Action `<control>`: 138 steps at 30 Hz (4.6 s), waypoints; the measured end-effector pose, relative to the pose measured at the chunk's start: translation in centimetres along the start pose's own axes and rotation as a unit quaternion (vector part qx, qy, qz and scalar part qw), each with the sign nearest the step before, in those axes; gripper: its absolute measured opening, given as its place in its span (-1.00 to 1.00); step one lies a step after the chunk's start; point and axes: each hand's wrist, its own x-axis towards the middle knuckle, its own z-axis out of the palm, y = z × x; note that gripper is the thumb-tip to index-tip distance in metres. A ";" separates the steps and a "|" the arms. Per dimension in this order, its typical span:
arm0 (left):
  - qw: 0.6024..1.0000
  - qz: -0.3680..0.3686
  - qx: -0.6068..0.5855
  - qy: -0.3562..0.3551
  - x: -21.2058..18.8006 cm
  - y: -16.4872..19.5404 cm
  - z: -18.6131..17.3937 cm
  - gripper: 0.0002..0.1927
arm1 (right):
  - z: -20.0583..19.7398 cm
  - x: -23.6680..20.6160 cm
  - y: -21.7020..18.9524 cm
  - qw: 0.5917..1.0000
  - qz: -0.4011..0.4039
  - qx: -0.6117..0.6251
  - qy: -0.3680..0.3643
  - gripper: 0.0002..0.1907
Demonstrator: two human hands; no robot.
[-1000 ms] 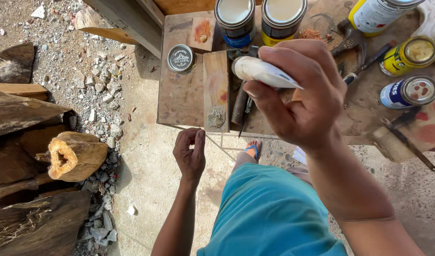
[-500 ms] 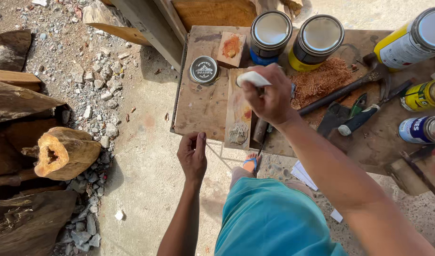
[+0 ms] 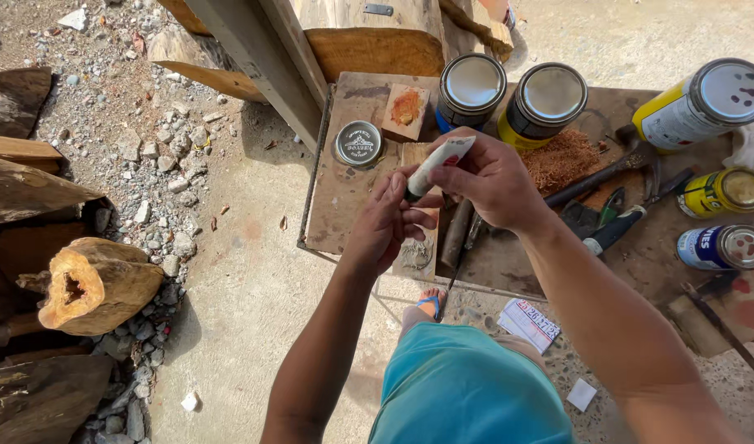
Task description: The person scoops wood filler from a can with a small spatula onto a wooden board, squeezes pigment from a tube into it, and mixes and folds the filler and pigment together on the board. They then pick up the board and spatula and walk across the workshop carrying them.
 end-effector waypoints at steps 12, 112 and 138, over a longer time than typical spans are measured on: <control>0.933 0.063 0.212 0.286 -4.1 -2.1 -4.5 -0.66 | 2.8 2.7 2.5 0.874 -0.099 -0.445 0.166 -0.68; 0.770 0.046 0.492 -0.404 -6.5 -42.5 41.0 -0.63 | -16.6 -62.3 2.2 0.759 -0.170 0.217 0.589 -0.73; 0.747 -0.131 0.551 -0.348 8.8 -36.6 41.6 -0.62 | -24.2 -50.6 0.3 0.729 -0.144 0.243 0.624 -0.69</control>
